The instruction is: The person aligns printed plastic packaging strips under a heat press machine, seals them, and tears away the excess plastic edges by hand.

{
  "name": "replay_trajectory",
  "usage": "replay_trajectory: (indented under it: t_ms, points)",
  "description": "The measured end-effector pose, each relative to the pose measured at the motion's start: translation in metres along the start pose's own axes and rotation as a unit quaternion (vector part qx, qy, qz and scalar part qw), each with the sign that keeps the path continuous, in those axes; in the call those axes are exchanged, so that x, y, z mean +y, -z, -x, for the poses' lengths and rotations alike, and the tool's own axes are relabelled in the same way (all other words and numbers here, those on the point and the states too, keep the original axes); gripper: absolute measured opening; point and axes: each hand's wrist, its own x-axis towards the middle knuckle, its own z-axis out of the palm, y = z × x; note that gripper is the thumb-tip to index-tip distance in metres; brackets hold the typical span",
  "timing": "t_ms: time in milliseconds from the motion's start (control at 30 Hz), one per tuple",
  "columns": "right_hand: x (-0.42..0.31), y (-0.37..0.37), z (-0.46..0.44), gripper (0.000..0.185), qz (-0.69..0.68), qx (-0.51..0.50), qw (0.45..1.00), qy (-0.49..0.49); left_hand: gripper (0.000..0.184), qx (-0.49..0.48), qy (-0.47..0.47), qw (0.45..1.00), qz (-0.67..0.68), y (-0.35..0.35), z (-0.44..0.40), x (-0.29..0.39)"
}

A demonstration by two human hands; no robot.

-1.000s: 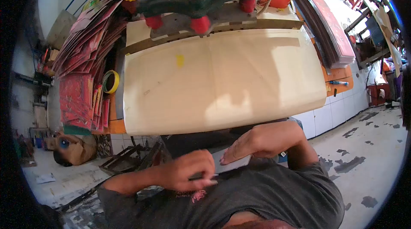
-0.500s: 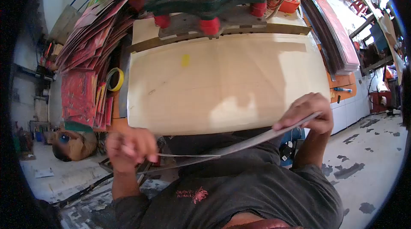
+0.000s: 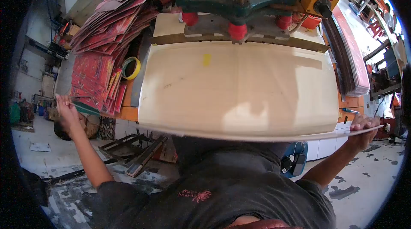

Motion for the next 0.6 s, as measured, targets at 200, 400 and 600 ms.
replay_trajectory:
  t_ms: [200, 400, 600]
  points:
    - [-0.029, 0.027, -0.008, 0.023, -0.016, 0.041, 0.997, 0.071, 0.037, 0.248, 0.010, 0.969, 0.013, 0.139, -0.085, -0.007]
    - [-0.056, 0.102, 0.002, 0.027, -0.034, -0.064, 0.996, 0.047, 0.044, 0.394, 0.022, 0.918, -0.043, 0.223, -0.075, -0.020]
    - [-0.074, 0.162, -0.003, 0.030, 0.048, 0.034, 0.996, 0.072, 0.066, 0.472, 0.059, 0.868, -0.143, 0.257, -0.043, -0.027]
